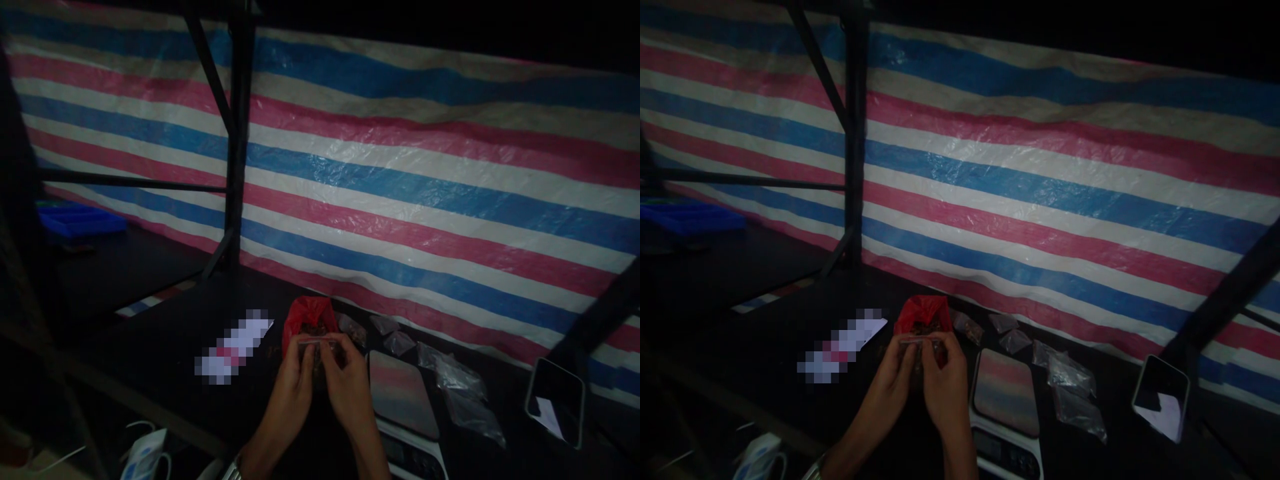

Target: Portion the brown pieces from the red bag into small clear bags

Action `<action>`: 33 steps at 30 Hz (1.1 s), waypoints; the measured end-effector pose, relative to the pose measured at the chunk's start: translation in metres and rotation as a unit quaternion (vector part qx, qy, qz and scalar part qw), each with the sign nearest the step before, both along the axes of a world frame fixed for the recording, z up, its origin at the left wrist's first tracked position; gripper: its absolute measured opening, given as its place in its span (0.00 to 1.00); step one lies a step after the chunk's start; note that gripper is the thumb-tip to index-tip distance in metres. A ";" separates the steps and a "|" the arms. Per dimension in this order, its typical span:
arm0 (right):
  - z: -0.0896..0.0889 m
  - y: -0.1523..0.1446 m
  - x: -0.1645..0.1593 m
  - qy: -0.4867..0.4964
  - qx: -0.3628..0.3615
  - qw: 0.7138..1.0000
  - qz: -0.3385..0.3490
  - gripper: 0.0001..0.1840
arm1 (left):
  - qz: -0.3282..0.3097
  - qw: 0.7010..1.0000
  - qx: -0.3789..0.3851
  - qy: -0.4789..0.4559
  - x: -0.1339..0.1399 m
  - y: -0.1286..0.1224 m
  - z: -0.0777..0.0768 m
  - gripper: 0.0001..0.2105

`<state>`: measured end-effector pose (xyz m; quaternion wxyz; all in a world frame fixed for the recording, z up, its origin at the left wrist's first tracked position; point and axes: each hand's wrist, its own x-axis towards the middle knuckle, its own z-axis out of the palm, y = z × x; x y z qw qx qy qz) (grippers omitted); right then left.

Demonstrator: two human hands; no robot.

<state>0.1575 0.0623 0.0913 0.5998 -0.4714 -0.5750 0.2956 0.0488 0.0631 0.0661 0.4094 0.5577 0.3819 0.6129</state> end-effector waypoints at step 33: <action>0.016 -0.010 0.089 -0.037 -0.057 0.983 -0.170 0.25 | 0.021 1.000 0.008 -0.021 0.026 0.012 0.002 0.19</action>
